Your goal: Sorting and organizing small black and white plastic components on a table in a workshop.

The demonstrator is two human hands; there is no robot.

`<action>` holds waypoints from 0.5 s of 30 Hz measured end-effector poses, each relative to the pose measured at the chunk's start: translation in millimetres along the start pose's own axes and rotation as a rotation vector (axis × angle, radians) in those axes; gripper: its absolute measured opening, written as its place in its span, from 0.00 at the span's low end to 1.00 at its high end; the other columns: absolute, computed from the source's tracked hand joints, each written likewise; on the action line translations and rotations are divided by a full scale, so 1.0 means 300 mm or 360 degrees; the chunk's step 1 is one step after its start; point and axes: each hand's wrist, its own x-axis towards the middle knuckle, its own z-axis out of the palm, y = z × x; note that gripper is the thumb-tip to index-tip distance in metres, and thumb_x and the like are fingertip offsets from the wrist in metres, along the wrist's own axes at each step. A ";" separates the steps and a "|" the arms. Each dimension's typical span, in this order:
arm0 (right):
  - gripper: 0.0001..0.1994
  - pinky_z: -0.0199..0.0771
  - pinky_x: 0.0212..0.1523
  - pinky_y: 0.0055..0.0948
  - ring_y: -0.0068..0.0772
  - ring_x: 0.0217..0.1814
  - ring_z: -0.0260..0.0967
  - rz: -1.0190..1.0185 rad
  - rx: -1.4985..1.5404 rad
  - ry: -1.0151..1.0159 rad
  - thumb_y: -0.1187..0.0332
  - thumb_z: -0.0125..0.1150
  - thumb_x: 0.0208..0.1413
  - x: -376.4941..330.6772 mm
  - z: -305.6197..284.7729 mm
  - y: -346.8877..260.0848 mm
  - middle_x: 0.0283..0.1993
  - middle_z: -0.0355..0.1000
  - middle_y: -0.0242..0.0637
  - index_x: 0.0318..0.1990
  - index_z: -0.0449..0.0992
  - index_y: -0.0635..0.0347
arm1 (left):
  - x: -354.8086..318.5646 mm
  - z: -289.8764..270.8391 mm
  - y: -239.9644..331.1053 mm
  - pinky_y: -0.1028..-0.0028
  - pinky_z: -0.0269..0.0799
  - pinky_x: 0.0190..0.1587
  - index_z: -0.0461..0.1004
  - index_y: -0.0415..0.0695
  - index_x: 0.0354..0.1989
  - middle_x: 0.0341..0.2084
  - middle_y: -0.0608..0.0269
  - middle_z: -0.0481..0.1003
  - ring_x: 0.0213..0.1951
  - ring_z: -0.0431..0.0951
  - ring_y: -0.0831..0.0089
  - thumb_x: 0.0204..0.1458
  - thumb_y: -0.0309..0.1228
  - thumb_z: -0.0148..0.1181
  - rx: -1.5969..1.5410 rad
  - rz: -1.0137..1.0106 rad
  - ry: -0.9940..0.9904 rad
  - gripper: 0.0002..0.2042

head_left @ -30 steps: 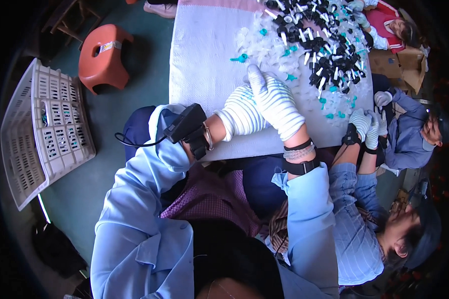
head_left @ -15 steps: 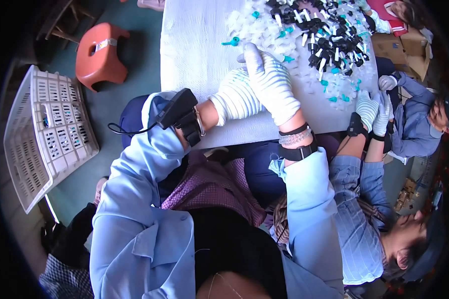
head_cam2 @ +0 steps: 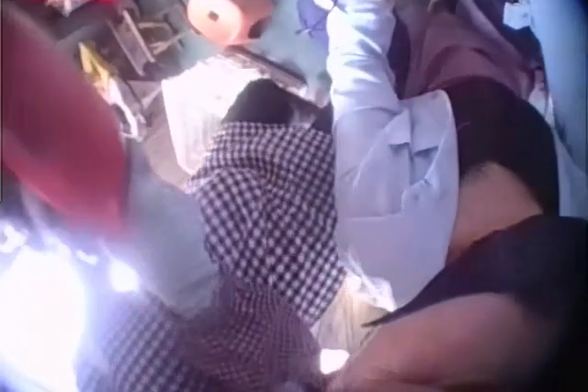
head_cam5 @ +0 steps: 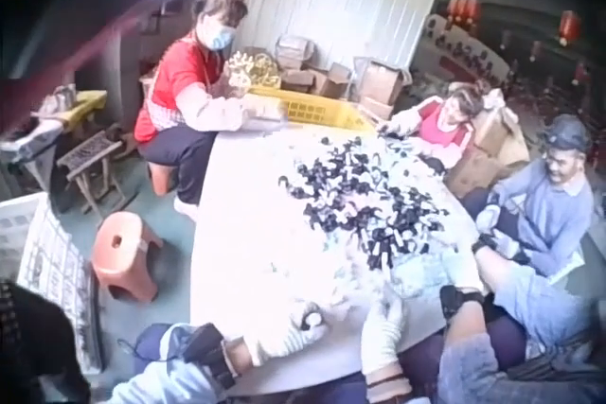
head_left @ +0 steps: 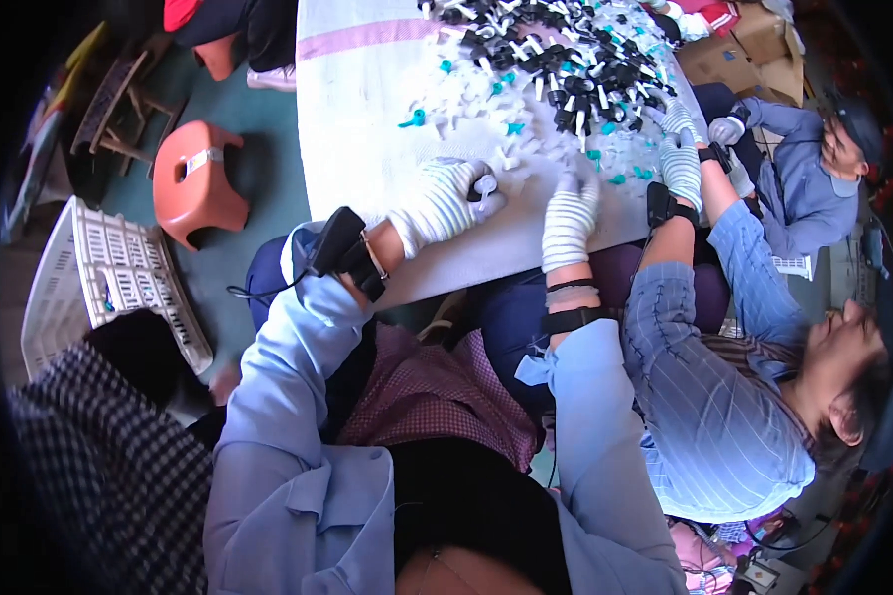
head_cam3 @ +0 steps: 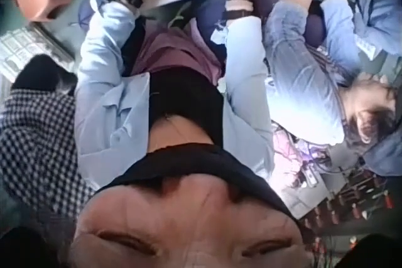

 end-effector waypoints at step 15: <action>0.12 0.68 0.47 0.43 0.44 0.44 0.70 -0.0277 -0.0813 -0.0088 0.64 0.61 0.48 -0.072 0.023 -0.111 0.41 0.75 0.35 0.43 0.78 0.42 | 0.000 0.052 -0.023 0.60 0.72 0.31 0.74 0.43 0.25 0.20 0.49 0.74 0.25 0.76 0.51 0.44 0.48 0.63 0.0075 0.0051 0.0043 0.18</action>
